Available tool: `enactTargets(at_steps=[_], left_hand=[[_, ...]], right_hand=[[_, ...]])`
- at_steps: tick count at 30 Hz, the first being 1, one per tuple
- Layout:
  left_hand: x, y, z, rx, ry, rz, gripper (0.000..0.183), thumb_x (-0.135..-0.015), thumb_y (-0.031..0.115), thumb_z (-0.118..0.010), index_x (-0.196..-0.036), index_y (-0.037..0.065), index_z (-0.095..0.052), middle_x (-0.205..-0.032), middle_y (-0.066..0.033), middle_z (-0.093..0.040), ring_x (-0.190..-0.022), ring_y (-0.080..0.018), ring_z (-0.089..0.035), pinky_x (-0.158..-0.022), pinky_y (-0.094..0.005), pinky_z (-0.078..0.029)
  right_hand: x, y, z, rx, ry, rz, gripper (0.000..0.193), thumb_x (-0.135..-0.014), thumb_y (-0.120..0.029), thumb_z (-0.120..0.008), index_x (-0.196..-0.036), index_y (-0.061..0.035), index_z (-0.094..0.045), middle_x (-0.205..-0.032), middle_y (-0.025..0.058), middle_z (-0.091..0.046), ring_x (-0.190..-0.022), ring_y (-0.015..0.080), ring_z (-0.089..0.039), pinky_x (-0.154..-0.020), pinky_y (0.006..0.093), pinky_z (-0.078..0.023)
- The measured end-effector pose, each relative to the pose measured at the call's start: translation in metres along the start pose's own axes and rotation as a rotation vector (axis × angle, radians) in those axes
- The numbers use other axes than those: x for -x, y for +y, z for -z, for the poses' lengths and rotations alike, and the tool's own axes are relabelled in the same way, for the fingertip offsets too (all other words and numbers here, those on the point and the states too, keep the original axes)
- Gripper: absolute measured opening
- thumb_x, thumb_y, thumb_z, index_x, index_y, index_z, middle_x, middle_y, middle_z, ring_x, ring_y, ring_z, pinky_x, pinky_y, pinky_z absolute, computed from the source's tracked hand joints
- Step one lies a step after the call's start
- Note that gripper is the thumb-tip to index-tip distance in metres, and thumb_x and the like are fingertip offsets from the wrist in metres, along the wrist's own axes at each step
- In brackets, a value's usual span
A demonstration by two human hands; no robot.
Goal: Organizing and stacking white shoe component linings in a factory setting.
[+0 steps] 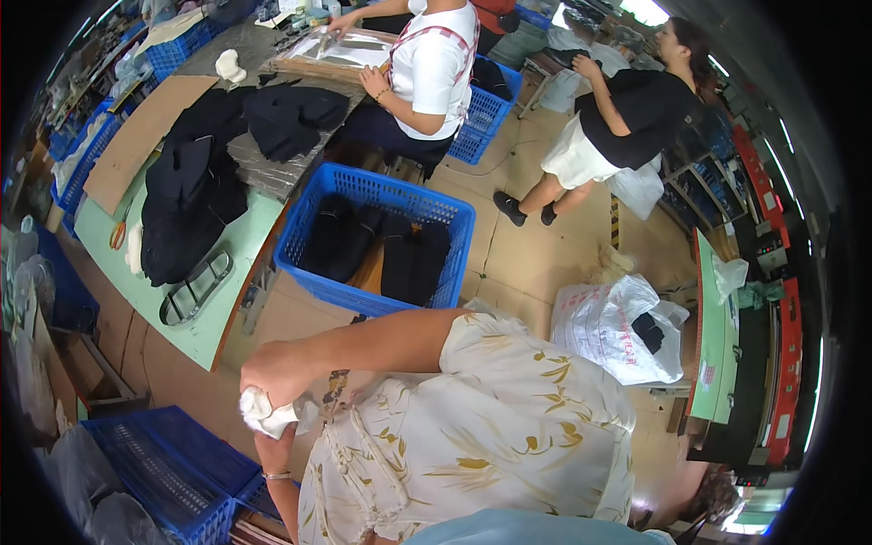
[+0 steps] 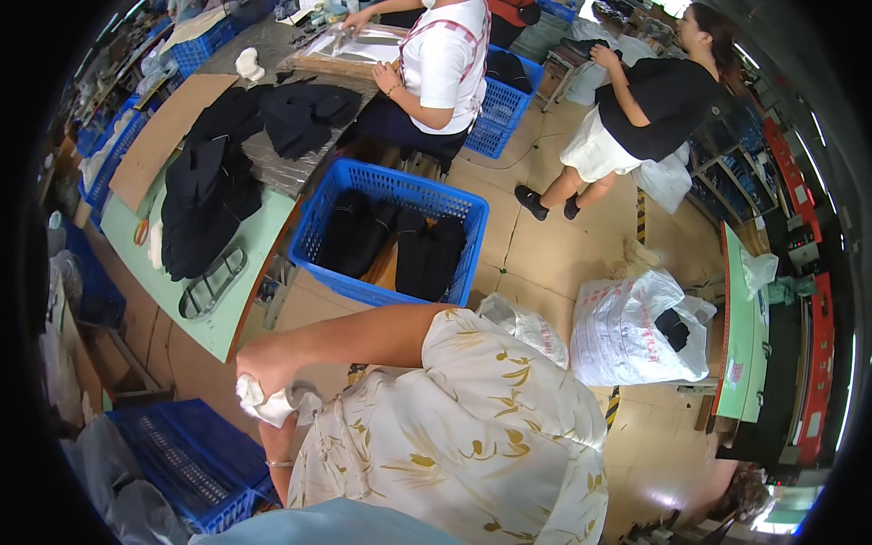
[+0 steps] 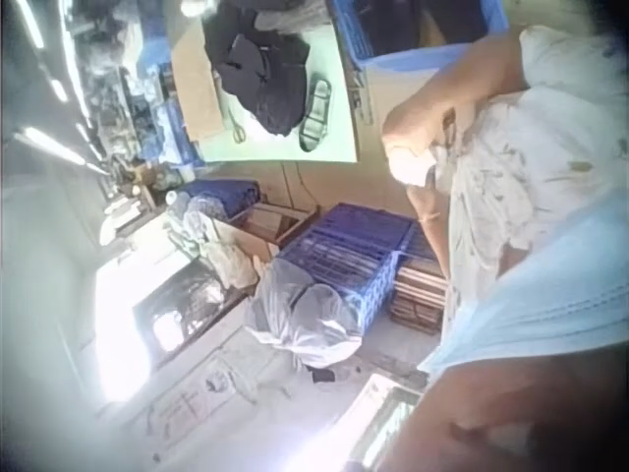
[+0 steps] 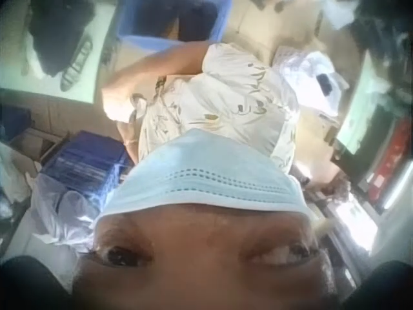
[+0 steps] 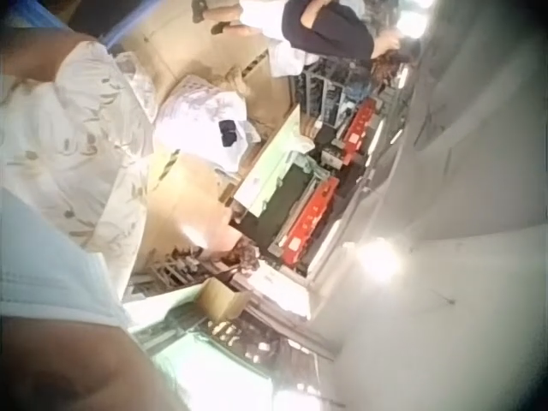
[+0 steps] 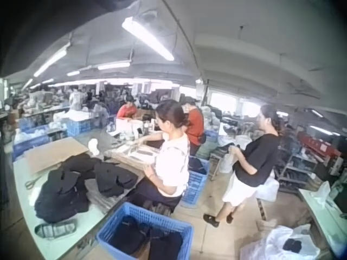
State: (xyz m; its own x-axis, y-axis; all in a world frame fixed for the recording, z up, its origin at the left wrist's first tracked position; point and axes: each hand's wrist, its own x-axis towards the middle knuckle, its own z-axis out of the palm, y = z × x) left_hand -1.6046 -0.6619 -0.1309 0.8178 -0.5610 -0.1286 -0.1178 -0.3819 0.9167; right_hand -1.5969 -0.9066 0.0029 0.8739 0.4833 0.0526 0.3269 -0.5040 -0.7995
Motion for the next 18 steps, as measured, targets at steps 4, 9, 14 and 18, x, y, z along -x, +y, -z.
enactTargets(at_steps=[4,9,14,18], left_hand=[[0.004,-0.021,0.016,0.136,0.01,0.165,0.034,-0.072,0.007,-0.069,-0.104,-0.003,-0.061,-0.094,-0.0057,-0.064,-0.087,-0.015,-0.058,-0.081,-0.0283,-0.045],[0.007,-0.048,0.035,0.697,0.07,0.15,0.05,-0.073,0.008,-0.064,-0.119,-0.003,-0.051,-0.113,-0.0081,-0.057,-0.099,-0.0179,-0.055,-0.086,-0.0303,-0.043],[0.004,-0.047,0.058,0.81,0.08,0.209,0.053,-0.077,0.015,-0.06,-0.125,-0.002,-0.045,-0.115,-0.0119,-0.056,-0.102,-0.0248,-0.056,-0.087,-0.0355,-0.045],[0.011,-0.046,0.058,0.877,0.156,0.231,0.05,-0.083,0.019,-0.058,-0.126,-0.002,-0.043,-0.116,-0.0127,-0.055,-0.102,-0.025,-0.056,-0.087,-0.0359,-0.045]], right_hand=[[-0.009,-0.012,0.012,0.007,0.055,0.018,0.017,-0.063,-0.015,-0.063,-0.076,-0.0046,-0.064,-0.072,0.014,-0.063,-0.072,0.0332,-0.061,-0.062,0.0423,-0.046],[-0.016,-0.014,0.0,0.01,0.083,-0.014,0.019,-0.065,-0.018,-0.065,-0.079,-0.005,-0.065,-0.075,0.0146,-0.064,-0.074,0.0327,-0.061,-0.064,0.0417,-0.047],[-0.019,0.003,-0.006,0.131,0.175,-0.154,0.024,-0.068,-0.023,-0.068,-0.085,-0.0052,-0.066,-0.079,0.0149,-0.065,-0.078,0.0319,-0.063,-0.067,0.0403,-0.049],[-0.019,-0.009,-0.006,0.041,0.224,-0.002,0.026,-0.068,-0.024,-0.069,-0.086,-0.005,-0.066,-0.08,0.015,-0.065,-0.078,0.0322,-0.063,-0.067,0.0407,-0.049]])
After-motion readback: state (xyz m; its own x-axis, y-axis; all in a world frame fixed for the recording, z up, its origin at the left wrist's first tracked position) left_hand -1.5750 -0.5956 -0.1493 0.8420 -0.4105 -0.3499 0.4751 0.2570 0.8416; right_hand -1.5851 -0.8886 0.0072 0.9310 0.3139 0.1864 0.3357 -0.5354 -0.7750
